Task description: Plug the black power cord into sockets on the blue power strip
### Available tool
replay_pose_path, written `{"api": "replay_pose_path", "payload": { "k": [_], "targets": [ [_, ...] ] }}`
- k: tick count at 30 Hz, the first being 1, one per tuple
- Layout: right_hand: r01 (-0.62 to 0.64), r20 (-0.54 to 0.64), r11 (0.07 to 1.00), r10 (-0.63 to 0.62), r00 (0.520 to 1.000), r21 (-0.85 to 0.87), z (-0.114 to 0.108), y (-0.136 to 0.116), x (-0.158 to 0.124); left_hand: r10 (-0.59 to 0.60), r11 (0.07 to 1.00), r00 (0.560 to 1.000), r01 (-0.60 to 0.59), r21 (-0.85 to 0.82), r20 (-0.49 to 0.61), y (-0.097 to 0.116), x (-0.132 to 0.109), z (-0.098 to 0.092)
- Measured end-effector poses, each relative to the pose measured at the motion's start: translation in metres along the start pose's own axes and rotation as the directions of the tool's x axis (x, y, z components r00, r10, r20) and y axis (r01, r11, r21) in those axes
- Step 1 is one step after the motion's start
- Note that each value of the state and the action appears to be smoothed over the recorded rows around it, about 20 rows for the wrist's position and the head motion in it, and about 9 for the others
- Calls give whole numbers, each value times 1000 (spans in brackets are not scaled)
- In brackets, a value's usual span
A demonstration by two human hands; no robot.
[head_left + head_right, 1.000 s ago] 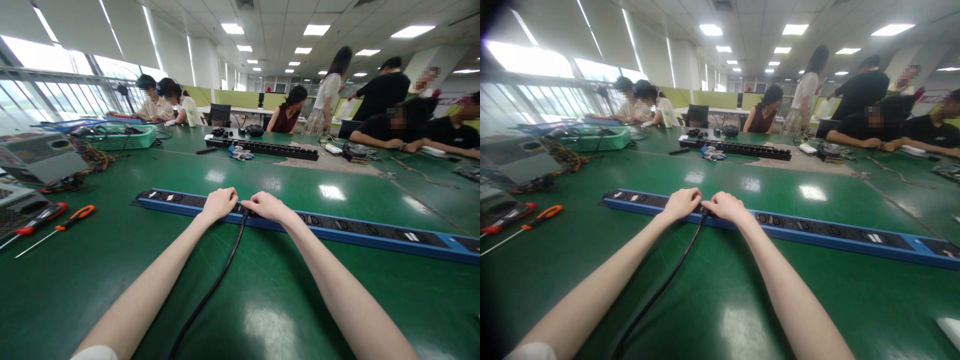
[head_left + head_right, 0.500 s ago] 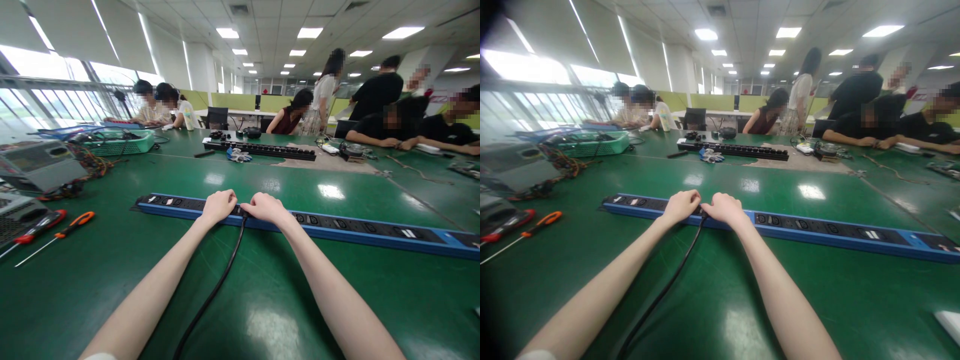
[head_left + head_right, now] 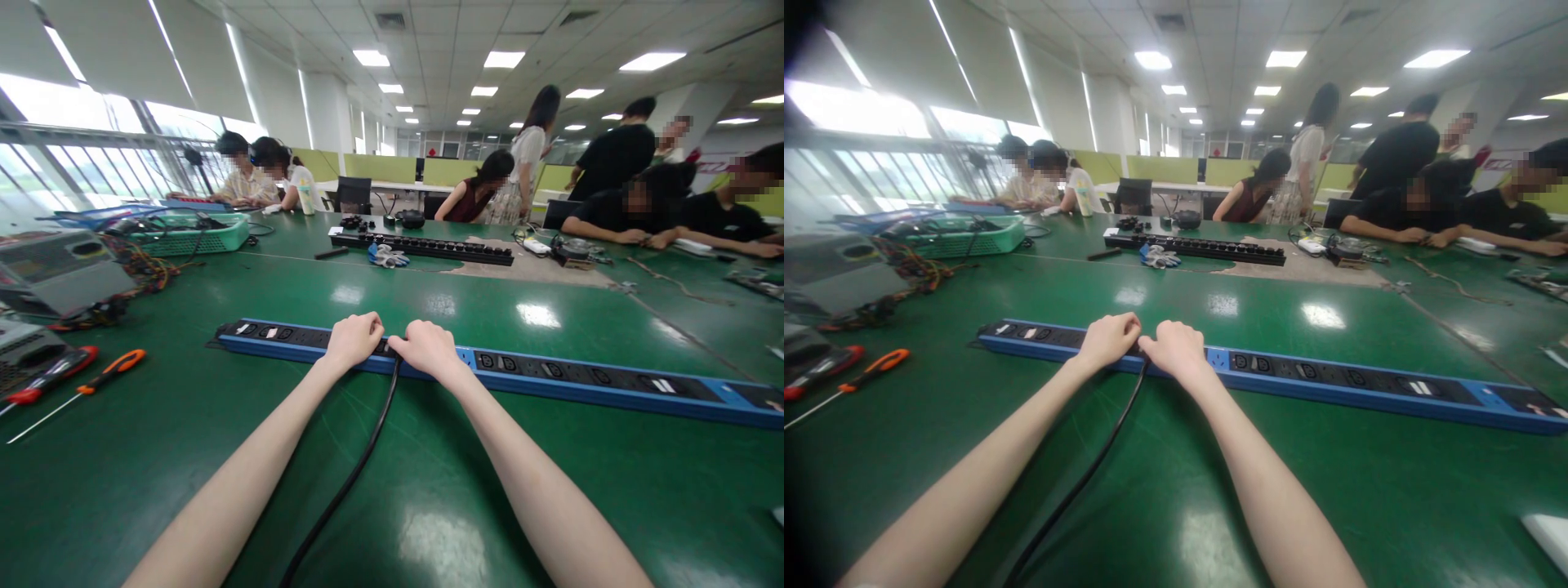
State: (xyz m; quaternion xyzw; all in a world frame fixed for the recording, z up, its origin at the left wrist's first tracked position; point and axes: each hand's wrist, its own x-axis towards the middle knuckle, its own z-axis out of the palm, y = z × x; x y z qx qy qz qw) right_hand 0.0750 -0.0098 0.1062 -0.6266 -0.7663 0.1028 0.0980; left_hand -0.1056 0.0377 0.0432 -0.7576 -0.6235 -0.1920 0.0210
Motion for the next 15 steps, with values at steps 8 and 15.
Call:
{"api": "replay_pose_path", "payload": {
  "k": [8, 15],
  "targets": [
    [174, -464, 948, -31, 885, 268, -100, 50, -35, 3, 1000, 1000, -3, 16, 2, -1, 1, 0],
    [36, -170, 987, -9, 985, 155, -94, 129, -62, 4, 1000, 1000, -4, 11, 11, -1, 2, 4]
  ]
}}
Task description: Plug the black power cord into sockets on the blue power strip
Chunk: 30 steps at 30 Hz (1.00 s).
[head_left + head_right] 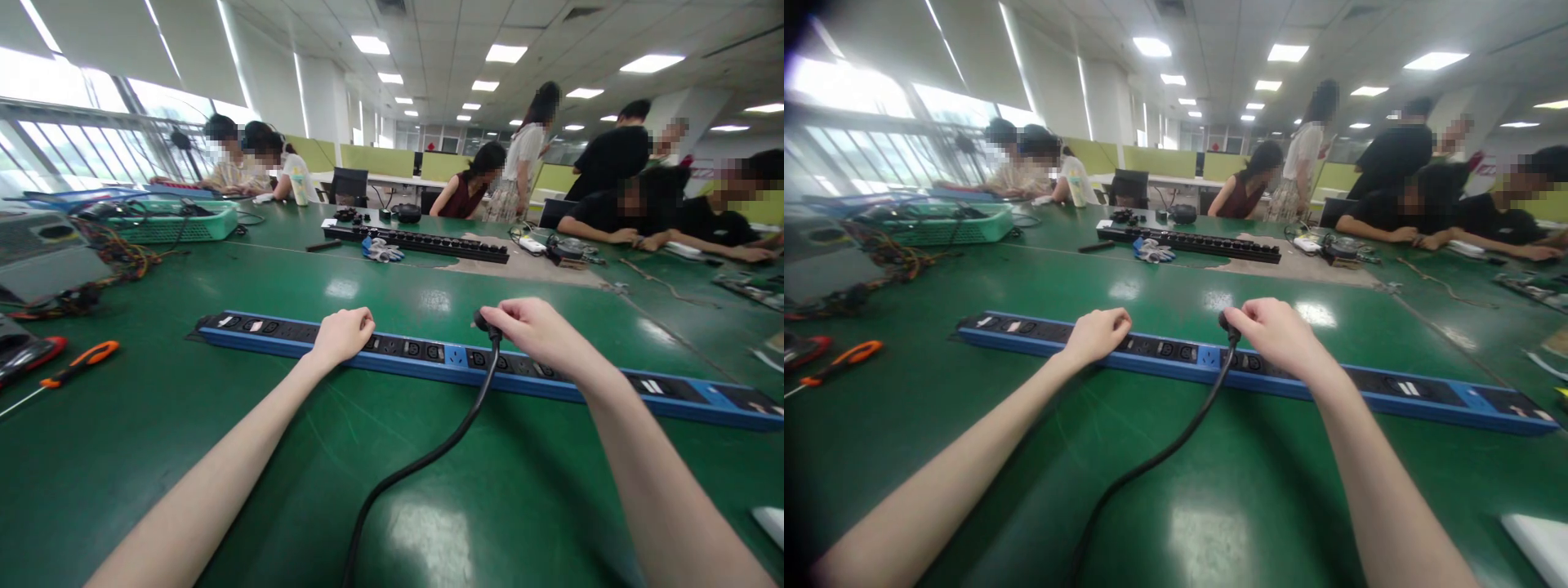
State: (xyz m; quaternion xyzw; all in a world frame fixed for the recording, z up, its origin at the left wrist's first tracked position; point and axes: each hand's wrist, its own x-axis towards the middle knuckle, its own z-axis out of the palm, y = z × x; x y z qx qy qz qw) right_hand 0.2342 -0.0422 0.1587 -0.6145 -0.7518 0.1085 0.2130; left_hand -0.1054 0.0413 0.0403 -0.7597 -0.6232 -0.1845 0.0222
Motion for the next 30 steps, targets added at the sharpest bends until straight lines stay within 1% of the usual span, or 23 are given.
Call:
{"api": "replay_pose_path", "payload": {
  "k": [3, 5, 10, 13, 17, 22, 24, 26, 27, 29, 30],
  "targets": [
    [-43, 129, 997, 51, 990, -66, 20, 15, 3, 19, 1000, 1000, -19, -8, -9, -1, 1, 2],
    [-57, 166, 992, 75, 983, -113, 32, 15, 6, 21, 1000, 1000, -22, -15, -11, -2, 1, 2],
    [-71, 178, 959, 123, 976, -274, 54, 5, 9, 18, 1000, 1000, -18, -17, 4, -2, 2, 1],
    [-87, 155, 940, 145, 977, -331, 64, -2, 7, 24, 1000, 1000, -24, -16, 2, -2, 2, 1],
    [-73, 129, 915, 134, 983, -396, 73, -8, 6, 23, 1000, 1000, -23, -22, 0, -1, 1, 2],
    [-85, 166, 923, 157, 974, -375, 75, -7, 8, 19, 1000, 1000, -19, -5, -1, -2, 1, 1],
    [-93, 162, 927, 161, 973, -364, 76, -6, 8, 18, 1000, 1000, -18, -2, 1, 2, -1, 0],
    [-101, 154, 926, 166, 974, -363, 78, -5, 8, 54, 998, 999, -54, -23, 2, 14, -6, -1],
    [-105, 154, 926, 170, 973, -362, 80, -5, 7, 99, 994, 995, -99, -45, 3, 23, -10, 0],
    [-106, 159, 928, 172, 972, -358, 82, -5, 5, 237, 967, 971, -237, -94, -5, 44, -18, 2],
    [-104, 159, 928, 170, 973, -358, 83, -5, 4, 329, 937, 944, -327, -121, -4, 55, -23, 3]
  ]
}}
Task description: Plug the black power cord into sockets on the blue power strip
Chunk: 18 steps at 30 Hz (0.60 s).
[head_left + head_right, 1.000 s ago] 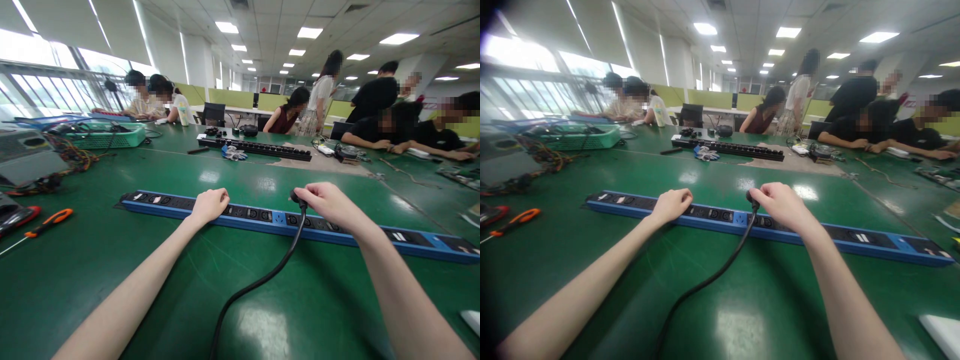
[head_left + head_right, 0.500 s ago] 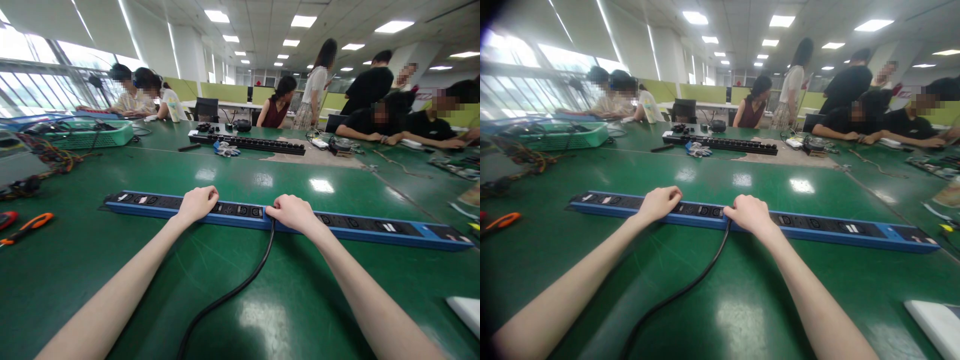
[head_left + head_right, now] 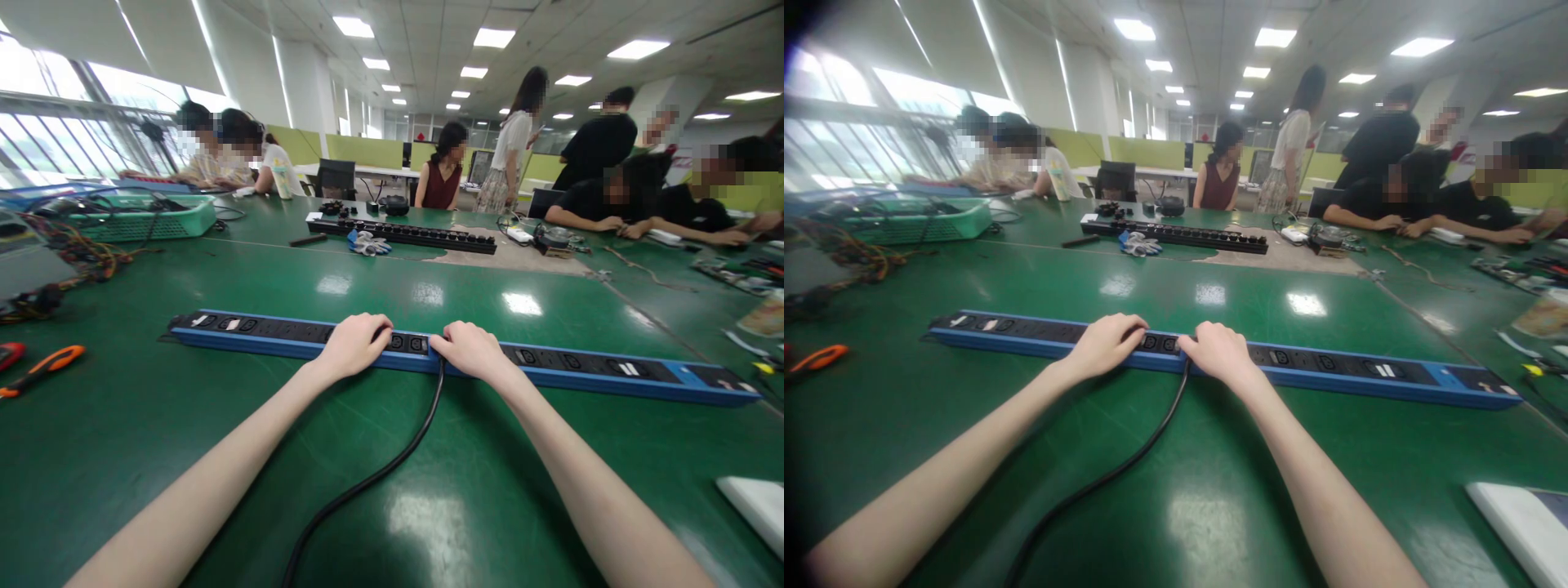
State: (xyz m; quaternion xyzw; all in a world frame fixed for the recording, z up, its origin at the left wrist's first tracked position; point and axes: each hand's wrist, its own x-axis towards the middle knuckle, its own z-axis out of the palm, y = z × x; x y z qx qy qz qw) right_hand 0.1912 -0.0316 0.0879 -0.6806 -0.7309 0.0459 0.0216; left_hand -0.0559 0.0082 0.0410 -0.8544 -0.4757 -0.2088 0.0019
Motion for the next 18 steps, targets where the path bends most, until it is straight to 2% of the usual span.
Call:
{"api": "replay_pose_path", "payload": {
  "k": [2, 5, 15, 18],
  "targets": [
    [6, -9, 1000, -6, 1000, -5, 2, 0, -1, 127, 992, 992, -127, -5, -6, 20, -2, 7],
    [8, -16, 1000, -9, 1000, -13, 1, 0, 0, 168, 985, 986, -167, 48, -19, 35, -5, 14],
    [-3, -25, 1000, 3, 1000, -12, -4, -4, -6, 202, 976, 979, -204, 83, 32, 36, -9, 9],
    [5, 5, 1000, -5, 1000, 8, -4, -3, -5, 196, 976, 980, -198, 95, 37, 36, -9, 11]
  ]
}}
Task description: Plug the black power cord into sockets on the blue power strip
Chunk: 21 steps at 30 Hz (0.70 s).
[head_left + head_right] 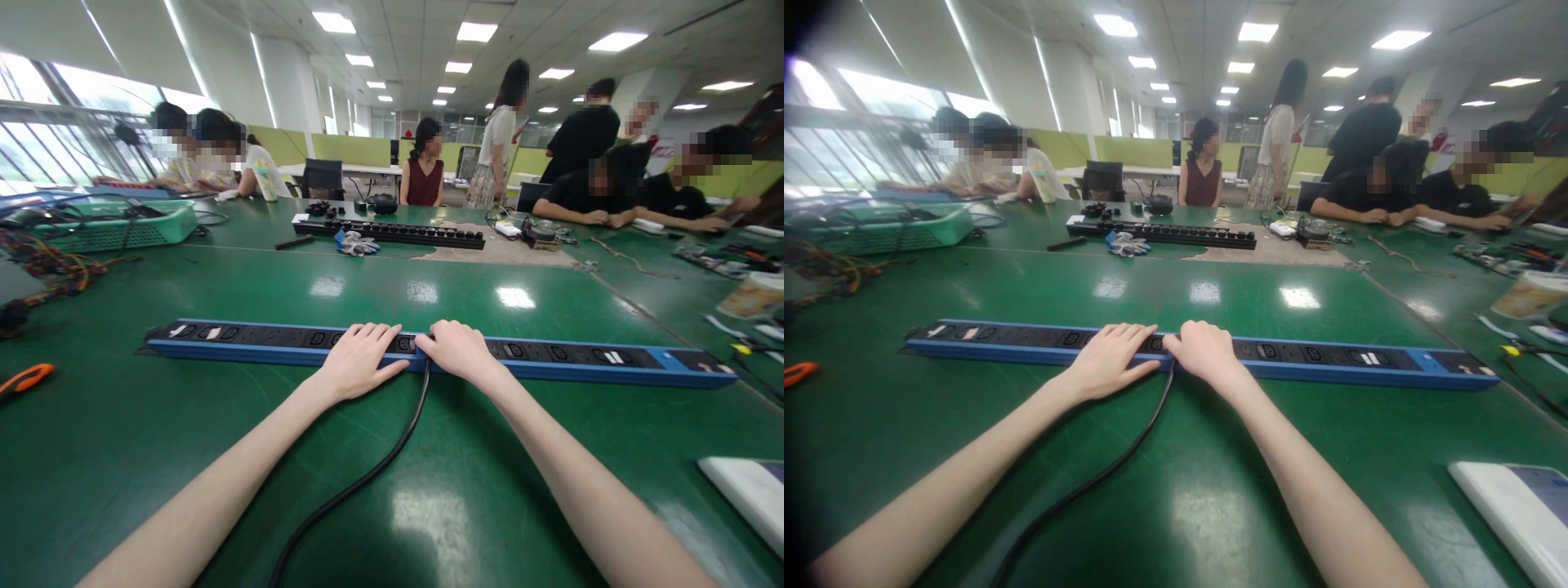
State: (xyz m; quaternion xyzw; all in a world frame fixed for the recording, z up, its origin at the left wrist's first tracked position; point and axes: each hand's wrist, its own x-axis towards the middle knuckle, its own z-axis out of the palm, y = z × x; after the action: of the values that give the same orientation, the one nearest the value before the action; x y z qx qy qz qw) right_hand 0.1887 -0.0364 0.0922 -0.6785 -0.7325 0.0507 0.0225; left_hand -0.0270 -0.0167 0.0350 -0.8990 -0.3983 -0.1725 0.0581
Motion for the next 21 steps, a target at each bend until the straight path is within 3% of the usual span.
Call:
{"api": "replay_pose_path", "payload": {
  "k": [8, 14, 21],
  "targets": [
    [-28, -31, 1000, 29, 999, 9, 2, -3, -6, 15, 1000, 1000, -15, 24, 2, -1, 1, 3],
    [-18, 26, 999, 17, 1000, 48, 0, 1, 0, 20, 999, 1000, -20, 45, 5, -1, 1, 4],
    [-4, -27, 999, 5, 1000, 36, 2, 1, -3, 12, 999, 1000, -12, 36, 1, -1, 1, 4]
  ]
}}
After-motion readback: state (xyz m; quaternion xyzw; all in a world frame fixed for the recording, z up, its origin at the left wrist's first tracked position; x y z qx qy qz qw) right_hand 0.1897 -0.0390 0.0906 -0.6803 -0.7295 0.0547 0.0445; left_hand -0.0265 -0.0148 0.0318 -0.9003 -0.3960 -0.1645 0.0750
